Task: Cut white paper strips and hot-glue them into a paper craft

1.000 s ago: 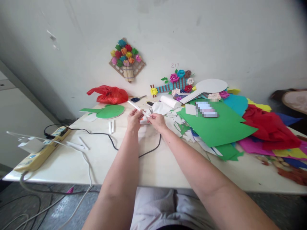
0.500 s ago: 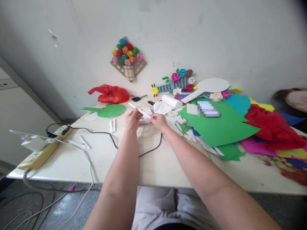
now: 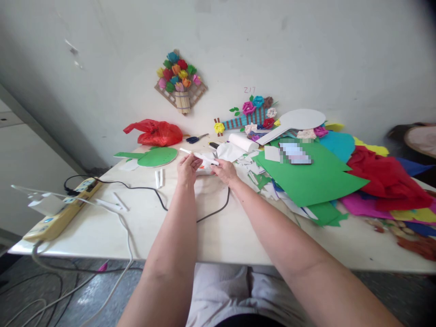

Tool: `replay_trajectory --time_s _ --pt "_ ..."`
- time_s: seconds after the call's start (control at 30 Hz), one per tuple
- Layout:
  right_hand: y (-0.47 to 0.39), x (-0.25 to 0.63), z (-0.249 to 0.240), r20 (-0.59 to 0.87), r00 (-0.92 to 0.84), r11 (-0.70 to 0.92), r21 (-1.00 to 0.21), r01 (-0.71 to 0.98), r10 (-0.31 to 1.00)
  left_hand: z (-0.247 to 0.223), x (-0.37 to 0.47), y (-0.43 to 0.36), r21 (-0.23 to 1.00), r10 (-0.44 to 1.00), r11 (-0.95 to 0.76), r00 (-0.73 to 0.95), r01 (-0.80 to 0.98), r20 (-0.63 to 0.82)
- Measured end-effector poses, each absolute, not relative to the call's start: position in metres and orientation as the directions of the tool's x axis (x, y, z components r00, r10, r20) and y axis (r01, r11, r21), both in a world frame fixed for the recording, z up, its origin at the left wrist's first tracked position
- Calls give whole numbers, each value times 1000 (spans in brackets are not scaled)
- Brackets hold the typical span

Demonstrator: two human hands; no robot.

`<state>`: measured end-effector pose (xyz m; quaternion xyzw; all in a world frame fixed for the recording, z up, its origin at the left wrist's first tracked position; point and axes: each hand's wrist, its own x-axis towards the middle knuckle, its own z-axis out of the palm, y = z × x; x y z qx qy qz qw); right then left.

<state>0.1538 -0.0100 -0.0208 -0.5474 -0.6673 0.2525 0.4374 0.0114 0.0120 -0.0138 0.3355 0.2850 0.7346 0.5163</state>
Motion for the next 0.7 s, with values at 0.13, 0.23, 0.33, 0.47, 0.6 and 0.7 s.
replay_trajectory --time_s 0.13,0.23,0.33,0.47,0.6,0.7 --pt "-12 157 -16 328 65 225 -765 603 942 -11 11 11 759 940 -332 -265 -560 216" --pt "-12 158 -14 398 54 295 -758 582 916 -11 14 11 783 945 -320 -244 -533 219" --pt "-11 158 -12 473 5 388 -729 563 881 -13 19 12 799 949 -312 -201 -514 242" --pt "-10 158 -11 497 -4 398 -689 606 867 -15 28 10 835 952 -305 -137 -459 273" --pt "-12 159 -10 485 29 357 -683 637 874 -13 35 6 851 952 -306 -114 -427 285" --pt "-14 158 -9 485 55 324 -662 676 873 -12 37 4 852 946 -323 -124 -412 299"
